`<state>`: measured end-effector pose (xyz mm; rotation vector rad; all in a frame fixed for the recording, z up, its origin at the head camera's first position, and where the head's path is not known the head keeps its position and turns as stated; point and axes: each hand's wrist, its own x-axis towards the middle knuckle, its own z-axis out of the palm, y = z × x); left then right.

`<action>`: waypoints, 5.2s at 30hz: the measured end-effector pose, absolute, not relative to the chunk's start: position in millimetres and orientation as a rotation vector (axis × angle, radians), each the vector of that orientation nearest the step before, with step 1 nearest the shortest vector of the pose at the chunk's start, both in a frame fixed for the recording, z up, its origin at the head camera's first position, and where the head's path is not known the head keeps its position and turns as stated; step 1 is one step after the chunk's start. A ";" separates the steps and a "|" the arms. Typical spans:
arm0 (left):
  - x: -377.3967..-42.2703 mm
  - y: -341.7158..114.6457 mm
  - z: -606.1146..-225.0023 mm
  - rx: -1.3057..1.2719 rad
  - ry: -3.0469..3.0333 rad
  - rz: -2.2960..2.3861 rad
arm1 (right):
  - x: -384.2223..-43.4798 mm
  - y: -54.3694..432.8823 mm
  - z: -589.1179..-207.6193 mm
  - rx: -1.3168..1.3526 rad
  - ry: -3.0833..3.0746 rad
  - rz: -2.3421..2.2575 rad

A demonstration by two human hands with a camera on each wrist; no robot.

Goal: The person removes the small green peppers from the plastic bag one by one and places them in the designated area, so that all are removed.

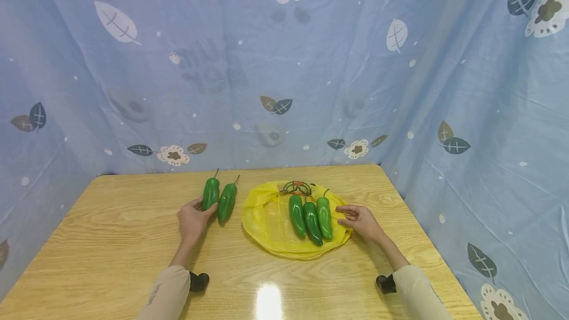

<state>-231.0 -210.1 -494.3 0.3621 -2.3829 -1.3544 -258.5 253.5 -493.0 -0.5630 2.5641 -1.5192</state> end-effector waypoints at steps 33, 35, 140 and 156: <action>-231.2 -216.1 -495.8 0.332 -2.452 -1.178 | -254.6 251.2 -485.5 -0.590 2.537 -1.536; -231.1 -216.6 -495.6 0.311 -2.458 -1.162 | -254.9 251.5 -485.3 -0.589 2.541 -1.529; -211.4 9.7 -481.8 0.294 -1.883 -2.090 | -257.9 255.0 -493.6 -0.617 2.586 -1.522; -218.6 40.9 -494.0 0.476 -1.954 -2.058 | -259.4 255.8 -494.4 -0.632 2.578 -1.516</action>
